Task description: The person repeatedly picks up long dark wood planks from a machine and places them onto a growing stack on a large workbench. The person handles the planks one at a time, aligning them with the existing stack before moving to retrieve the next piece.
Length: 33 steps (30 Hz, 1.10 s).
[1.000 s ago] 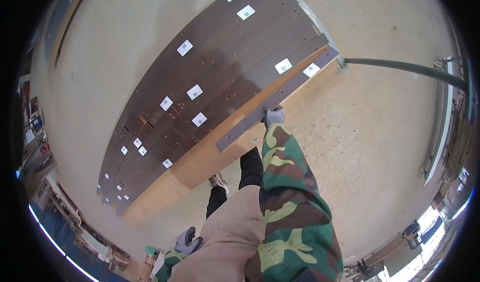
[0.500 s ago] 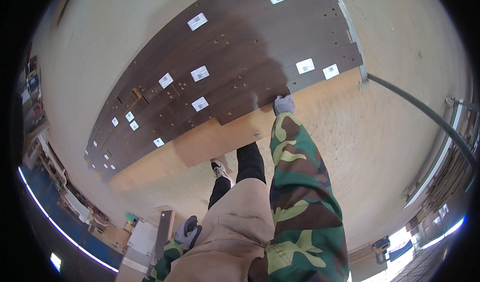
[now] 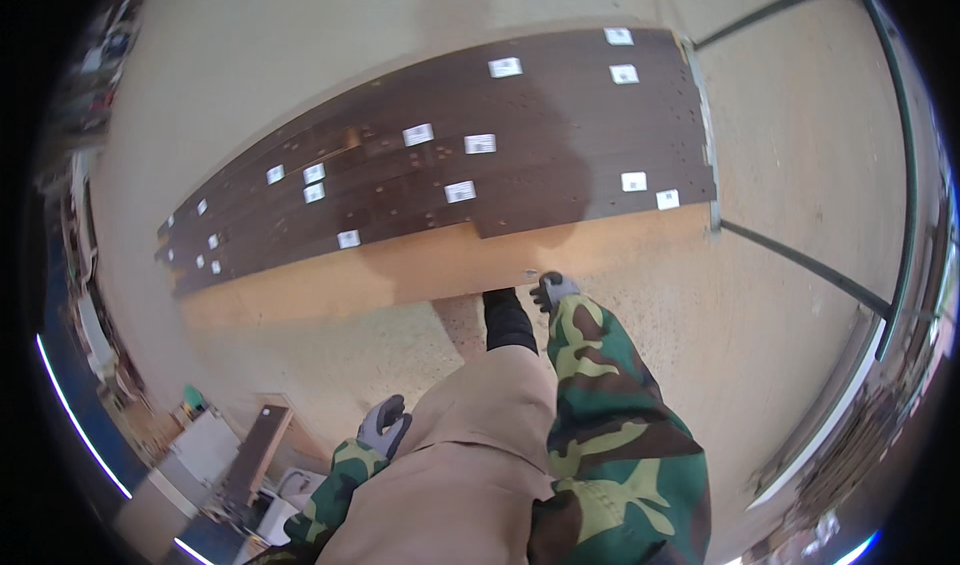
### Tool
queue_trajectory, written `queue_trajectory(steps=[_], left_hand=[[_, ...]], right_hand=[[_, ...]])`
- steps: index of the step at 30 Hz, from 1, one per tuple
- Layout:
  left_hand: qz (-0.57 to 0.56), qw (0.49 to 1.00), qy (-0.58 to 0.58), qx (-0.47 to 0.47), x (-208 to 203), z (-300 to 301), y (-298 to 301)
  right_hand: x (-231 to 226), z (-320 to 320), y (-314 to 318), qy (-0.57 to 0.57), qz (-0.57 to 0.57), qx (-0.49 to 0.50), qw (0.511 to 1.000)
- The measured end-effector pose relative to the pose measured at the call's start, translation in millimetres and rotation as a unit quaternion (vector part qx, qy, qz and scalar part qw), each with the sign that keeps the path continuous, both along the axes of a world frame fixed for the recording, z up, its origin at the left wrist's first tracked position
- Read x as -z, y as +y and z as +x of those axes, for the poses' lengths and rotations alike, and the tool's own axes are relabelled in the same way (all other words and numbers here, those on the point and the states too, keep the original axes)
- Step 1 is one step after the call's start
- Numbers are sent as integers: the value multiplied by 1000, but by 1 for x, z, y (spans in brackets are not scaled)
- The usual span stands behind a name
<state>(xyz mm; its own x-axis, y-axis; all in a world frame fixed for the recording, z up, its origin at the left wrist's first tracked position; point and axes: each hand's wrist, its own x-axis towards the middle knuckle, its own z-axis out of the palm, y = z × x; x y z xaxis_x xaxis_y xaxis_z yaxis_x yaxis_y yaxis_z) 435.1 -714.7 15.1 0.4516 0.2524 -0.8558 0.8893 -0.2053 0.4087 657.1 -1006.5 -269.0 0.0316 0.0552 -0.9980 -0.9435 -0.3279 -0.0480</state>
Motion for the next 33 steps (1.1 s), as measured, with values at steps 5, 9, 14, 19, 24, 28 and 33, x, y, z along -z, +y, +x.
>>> queue_trajectory(steps=[5, 9, 14, 19, 24, 28, 33], left_hand=[[26, 990, -48, -130, -14, -87, 3], [94, 962, -104, -235, -37, -195, -17], [257, 870, -145, -396, -137, -344, -36], [404, 740, -90, -530, -203, -469, -142], [560, 637, -54, -528, -239, -519, -167], [591, 581, -16, -559, -257, -536, -138], [628, 541, 30, -558, -264, -550, -112]], right_hand=[[-66, -67, 9, -167, 99, -302, 934], [-120, -121, 31, -52, 249, -276, 927], [-204, -187, 126, 155, 455, -416, 772], [-310, -285, 175, 132, 421, -664, 603], [-392, -327, 203, 144, 386, -697, 586], [-388, -359, 263, 182, 398, -751, 494], [-379, -386, 341, 141, 401, -809, 405]])
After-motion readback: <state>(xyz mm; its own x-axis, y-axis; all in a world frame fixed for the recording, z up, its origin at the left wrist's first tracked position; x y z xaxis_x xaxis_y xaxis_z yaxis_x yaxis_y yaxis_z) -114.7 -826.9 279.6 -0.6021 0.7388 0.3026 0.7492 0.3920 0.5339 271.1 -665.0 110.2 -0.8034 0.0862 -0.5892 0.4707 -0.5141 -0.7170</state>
